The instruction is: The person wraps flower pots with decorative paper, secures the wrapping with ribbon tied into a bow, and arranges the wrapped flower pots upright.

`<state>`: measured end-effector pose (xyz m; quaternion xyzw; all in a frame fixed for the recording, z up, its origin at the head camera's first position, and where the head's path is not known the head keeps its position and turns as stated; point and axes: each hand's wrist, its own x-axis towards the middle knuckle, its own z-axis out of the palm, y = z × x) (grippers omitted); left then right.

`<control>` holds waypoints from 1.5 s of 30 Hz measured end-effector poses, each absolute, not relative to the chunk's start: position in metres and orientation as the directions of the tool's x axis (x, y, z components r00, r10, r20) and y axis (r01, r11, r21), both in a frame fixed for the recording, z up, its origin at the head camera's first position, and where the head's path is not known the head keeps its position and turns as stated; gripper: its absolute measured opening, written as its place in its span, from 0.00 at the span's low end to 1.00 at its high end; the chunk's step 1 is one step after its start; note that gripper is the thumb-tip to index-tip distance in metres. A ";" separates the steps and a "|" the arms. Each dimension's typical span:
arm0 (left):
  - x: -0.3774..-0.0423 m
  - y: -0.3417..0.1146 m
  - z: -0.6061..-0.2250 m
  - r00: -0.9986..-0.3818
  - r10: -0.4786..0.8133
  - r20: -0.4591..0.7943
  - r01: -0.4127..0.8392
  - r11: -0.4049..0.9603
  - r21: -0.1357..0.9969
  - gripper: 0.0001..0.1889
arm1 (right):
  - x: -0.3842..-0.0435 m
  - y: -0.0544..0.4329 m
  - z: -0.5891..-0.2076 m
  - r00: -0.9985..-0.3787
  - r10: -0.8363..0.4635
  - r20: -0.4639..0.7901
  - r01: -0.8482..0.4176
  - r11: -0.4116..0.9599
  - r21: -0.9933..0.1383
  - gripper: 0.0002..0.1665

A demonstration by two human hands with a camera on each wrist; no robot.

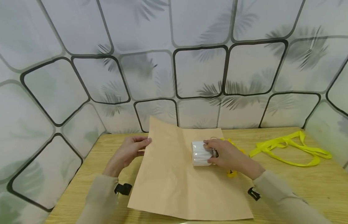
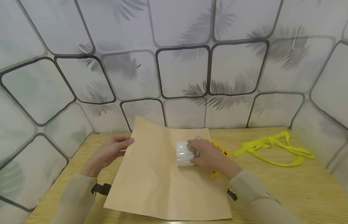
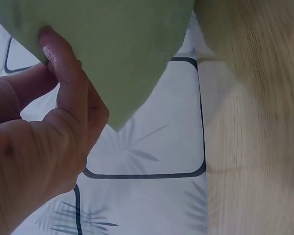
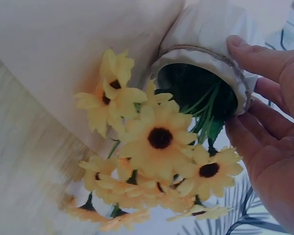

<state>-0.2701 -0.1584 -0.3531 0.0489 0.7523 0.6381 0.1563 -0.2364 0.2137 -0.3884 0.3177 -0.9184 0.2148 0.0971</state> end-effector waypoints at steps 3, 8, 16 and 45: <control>-0.267 -0.154 -0.349 -0.949 0.276 -0.155 -0.120 0.137 0.983 0.21 | -0.235 0.208 -0.388 -0.784 -0.545 0.298 -0.620 0.714 -0.325 0.26; -0.264 -0.147 -0.347 -0.943 0.300 -0.144 -0.124 0.084 0.989 0.22 | -0.234 0.203 -0.389 -0.787 -0.552 0.277 -0.617 0.722 -0.314 0.21; -0.259 -0.134 -0.336 -0.940 0.326 -0.104 -0.099 0.032 0.995 0.22 | -0.238 0.192 -0.390 -0.775 -0.558 0.296 -0.631 0.709 -0.315 0.21; -0.255 -0.107 -0.351 -0.939 0.344 -0.017 -0.075 -0.156 0.985 0.21 | -0.240 0.161 -0.393 -0.770 -0.564 0.298 -0.638 0.683 -0.355 0.26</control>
